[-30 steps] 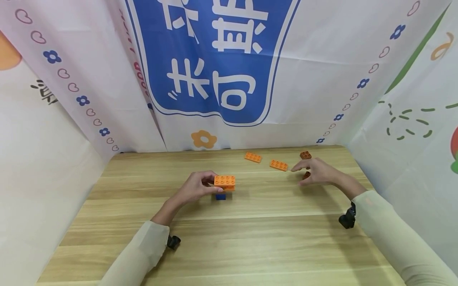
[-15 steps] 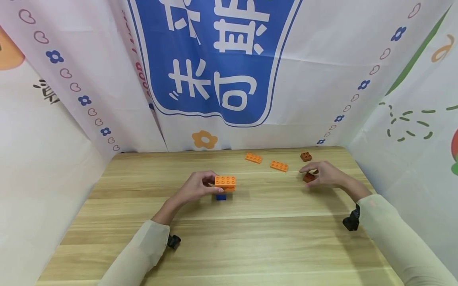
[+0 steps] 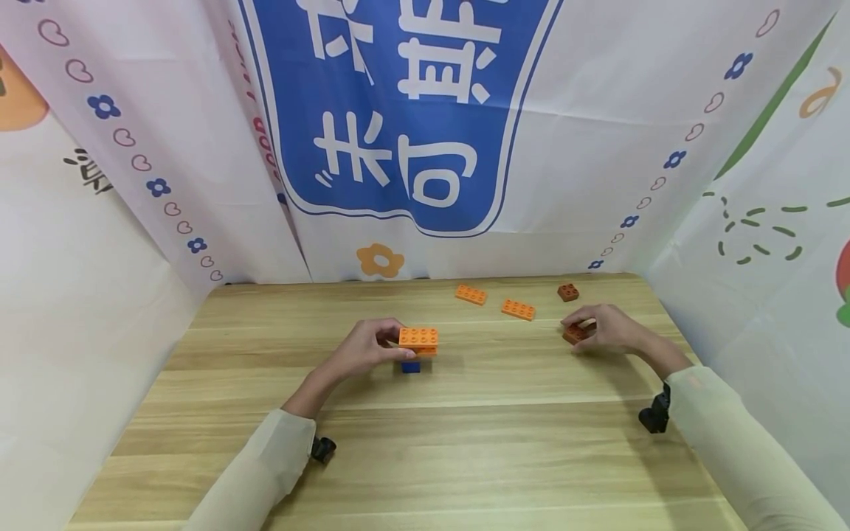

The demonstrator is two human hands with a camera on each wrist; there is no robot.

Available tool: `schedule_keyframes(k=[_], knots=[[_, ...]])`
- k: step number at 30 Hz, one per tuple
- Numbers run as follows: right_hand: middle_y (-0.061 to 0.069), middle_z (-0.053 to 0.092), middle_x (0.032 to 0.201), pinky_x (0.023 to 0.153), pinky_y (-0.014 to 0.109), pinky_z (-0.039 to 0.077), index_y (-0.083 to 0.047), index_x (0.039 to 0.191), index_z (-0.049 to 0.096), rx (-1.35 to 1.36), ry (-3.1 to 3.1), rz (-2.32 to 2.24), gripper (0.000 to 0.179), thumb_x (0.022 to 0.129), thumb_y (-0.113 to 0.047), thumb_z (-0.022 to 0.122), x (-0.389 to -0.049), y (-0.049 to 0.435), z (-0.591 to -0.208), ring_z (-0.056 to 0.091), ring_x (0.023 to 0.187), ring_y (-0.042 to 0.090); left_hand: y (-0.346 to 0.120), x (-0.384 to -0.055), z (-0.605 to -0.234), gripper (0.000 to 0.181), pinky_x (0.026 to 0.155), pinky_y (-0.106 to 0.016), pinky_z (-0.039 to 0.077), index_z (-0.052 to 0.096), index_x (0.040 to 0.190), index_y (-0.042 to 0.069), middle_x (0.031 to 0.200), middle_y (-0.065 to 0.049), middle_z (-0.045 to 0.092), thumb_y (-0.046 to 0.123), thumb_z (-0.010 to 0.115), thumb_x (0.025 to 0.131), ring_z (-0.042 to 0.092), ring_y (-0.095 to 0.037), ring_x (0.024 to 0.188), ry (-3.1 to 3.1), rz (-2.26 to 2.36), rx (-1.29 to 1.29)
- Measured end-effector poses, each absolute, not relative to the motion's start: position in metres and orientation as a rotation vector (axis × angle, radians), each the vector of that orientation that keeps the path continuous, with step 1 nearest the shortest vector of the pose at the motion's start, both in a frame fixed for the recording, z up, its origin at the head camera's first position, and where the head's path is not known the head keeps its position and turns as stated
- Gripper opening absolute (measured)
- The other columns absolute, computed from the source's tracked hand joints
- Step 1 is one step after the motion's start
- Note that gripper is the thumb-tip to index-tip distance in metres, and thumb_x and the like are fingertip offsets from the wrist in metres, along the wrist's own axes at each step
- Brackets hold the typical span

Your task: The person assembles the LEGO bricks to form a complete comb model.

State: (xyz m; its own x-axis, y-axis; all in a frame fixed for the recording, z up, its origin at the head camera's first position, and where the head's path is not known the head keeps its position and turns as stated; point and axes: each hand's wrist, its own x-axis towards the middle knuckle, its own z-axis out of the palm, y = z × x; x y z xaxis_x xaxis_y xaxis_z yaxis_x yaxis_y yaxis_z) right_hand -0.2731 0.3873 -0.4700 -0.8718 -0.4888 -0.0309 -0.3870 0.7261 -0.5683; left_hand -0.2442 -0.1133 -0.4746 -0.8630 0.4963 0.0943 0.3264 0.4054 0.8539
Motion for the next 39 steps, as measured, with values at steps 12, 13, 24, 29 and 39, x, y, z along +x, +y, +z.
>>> schedule_keyframes(k=[12,13,24,29,39], knots=[[0.021,0.072,0.125,0.093,0.048,0.06,-0.001,0.121,0.076,-0.725,2.719,-0.883,0.042,0.081,0.003,0.088,-0.2737,0.3905,-0.4753,0.068,0.114,0.043,-0.1141,-0.2445,-0.4756,0.028,0.079,-0.03,0.06,0.077,0.111,0.013,0.101,0.002,0.077,0.027,0.089,0.089,0.07,-0.018,0.09,2.464,1.456,0.729],[0.022,0.072,0.125,0.093,0.047,0.061,0.0,0.121,0.076,-0.725,2.715,-0.884,0.042,0.081,0.004,0.087,-0.2737,0.3906,-0.4752,0.068,0.113,0.044,-0.1141,-0.2448,-0.4759,0.028,0.079,-0.031,0.06,0.077,0.11,0.014,0.1,0.002,0.077,0.027,0.089,0.089,0.07,-0.018,0.09,2.464,1.456,0.729],[0.019,0.074,0.118,0.083,0.033,0.063,0.002,0.118,0.077,-0.741,2.712,-0.884,0.039,0.081,-0.001,0.09,-0.2761,0.3913,-0.4764,0.072,0.104,0.032,-0.1139,-0.2449,-0.4754,0.029,0.078,-0.03,0.06,0.077,0.112,0.013,0.101,0.001,0.077,0.027,0.088,0.089,0.071,-0.021,0.09,2.456,1.47,0.739],[0.018,0.075,0.113,0.079,0.029,0.063,0.003,0.116,0.078,-0.752,2.722,-0.899,0.037,0.081,-0.003,0.091,-0.2762,0.3891,-0.4774,0.073,0.098,0.028,-0.114,-0.2444,-0.4755,0.029,0.077,-0.03,0.06,0.077,0.111,0.012,0.101,0.0,0.077,0.026,0.089,0.089,0.07,-0.021,0.089,2.458,1.47,0.734],[0.015,0.076,0.113,0.079,0.028,0.062,0.0,0.117,0.078,-0.719,2.746,-0.875,0.036,0.083,-0.005,0.09,-0.2764,0.3845,-0.4721,0.073,0.098,0.03,-0.1143,-0.2443,-0.477,0.029,0.08,-0.031,0.06,0.076,0.111,0.013,0.101,0.002,0.077,0.026,0.089,0.088,0.07,-0.017,0.09,2.47,1.474,0.694]])
